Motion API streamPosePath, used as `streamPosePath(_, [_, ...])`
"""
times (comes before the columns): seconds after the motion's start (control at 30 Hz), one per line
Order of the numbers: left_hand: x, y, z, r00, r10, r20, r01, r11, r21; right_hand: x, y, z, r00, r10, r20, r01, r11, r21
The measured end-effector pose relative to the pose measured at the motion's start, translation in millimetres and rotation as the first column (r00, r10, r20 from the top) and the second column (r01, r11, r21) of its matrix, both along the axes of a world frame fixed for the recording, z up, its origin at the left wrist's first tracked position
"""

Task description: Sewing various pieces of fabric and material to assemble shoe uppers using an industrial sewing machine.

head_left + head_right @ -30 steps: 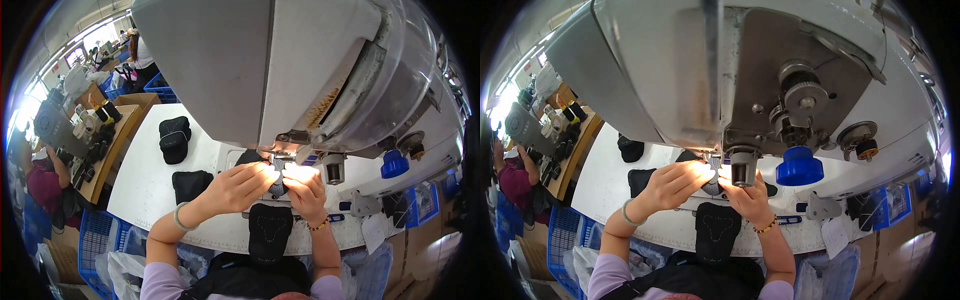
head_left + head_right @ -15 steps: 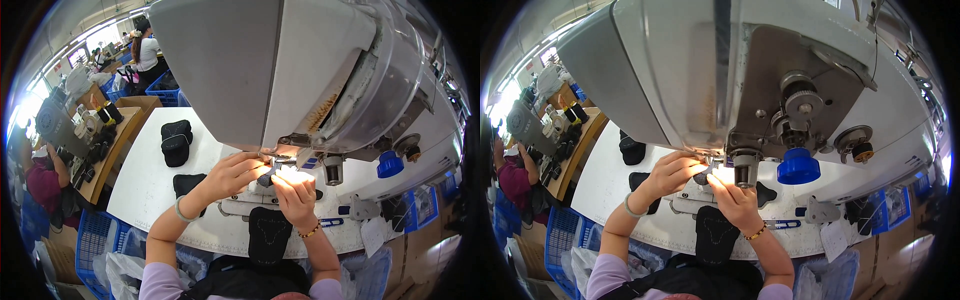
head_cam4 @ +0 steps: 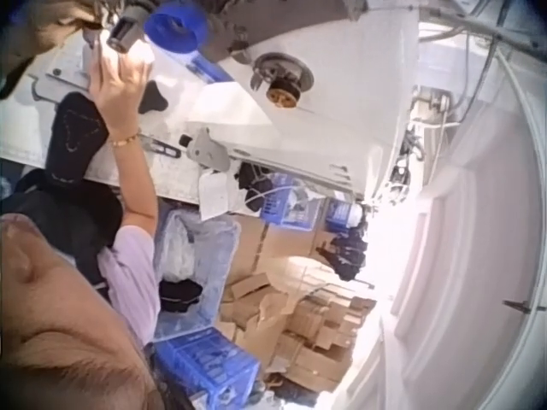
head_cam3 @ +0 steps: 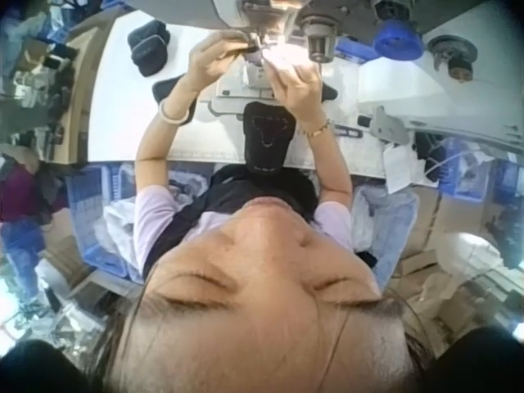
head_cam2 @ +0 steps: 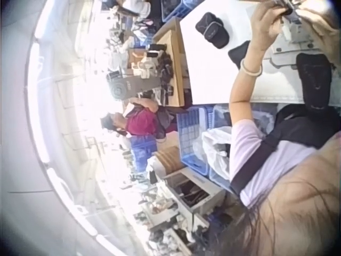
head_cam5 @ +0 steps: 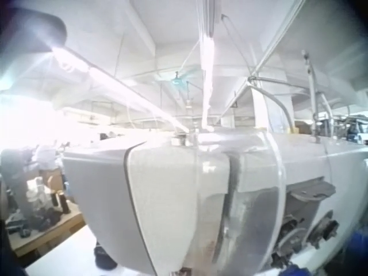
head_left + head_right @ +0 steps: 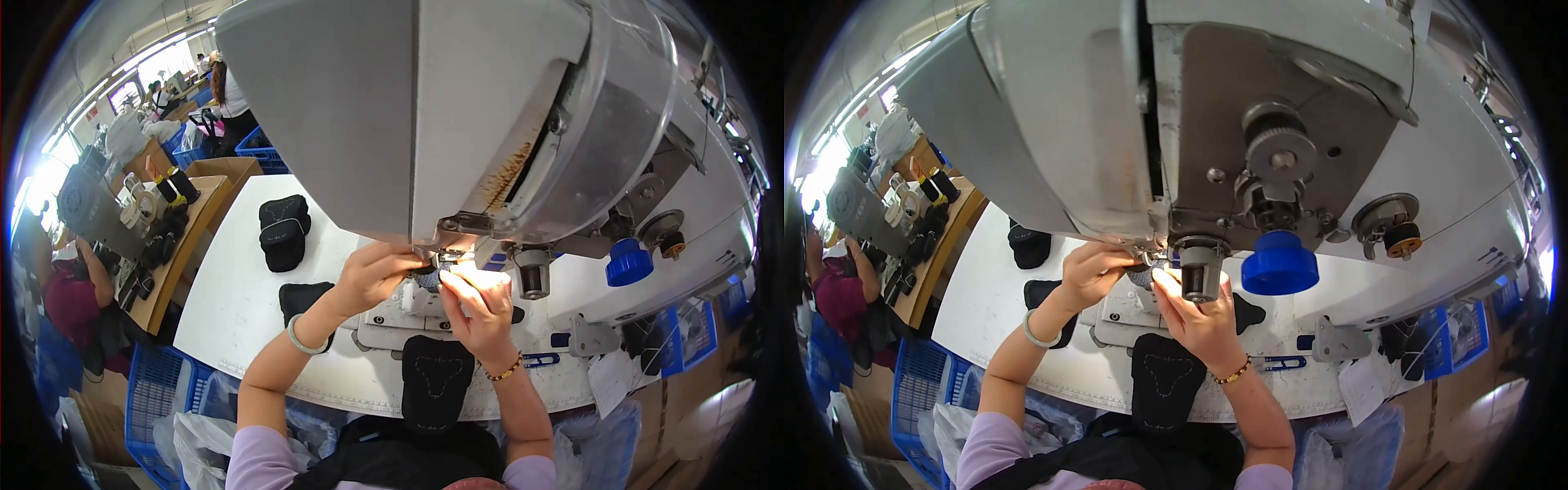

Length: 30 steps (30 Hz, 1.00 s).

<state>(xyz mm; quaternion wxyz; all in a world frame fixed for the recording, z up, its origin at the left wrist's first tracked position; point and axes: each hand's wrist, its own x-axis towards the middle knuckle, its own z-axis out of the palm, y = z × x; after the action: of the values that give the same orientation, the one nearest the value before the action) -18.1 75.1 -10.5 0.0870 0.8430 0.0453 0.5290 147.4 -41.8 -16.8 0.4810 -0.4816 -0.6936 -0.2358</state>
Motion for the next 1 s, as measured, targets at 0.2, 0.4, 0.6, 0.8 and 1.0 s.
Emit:
streamPosePath(0.2, [-1.9, -0.3, 14.2, 0.997, -0.040, -0.064, 0.039, 0.999, -0.007, 9.6, 2.2, -5.4, 1.000, 0.014, -0.006, -0.014, 1.000, 0.013])
streamPosePath(0.4, [-7.4, 1.8, 18.7, 0.992, -0.056, -0.116, 0.058, 0.998, 0.013, -4.7, -5.3, -2.5, 0.993, 0.009, 0.119, -0.013, 1.000, 0.026])
streamPosePath(0.6, [-8.7, -4.6, 23.6, 0.989, -0.032, -0.143, 0.037, 0.999, 0.034, -3.6, -7.3, -5.5, 0.994, -0.012, 0.108, 0.013, 1.000, -0.006])
streamPosePath(0.8, [-10.7, -17.7, 23.9, 0.980, 0.068, -0.186, -0.055, 0.996, 0.074, -3.0, -8.0, -6.6, 0.993, -0.028, 0.112, 0.027, 1.000, 0.017])
streamPosePath(1.0, [-6.5, -30.0, 26.6, 0.966, 0.163, -0.198, -0.126, 0.974, 0.186, 0.4, -6.1, -3.5, 0.999, -0.007, 0.045, 0.007, 1.000, 0.017])
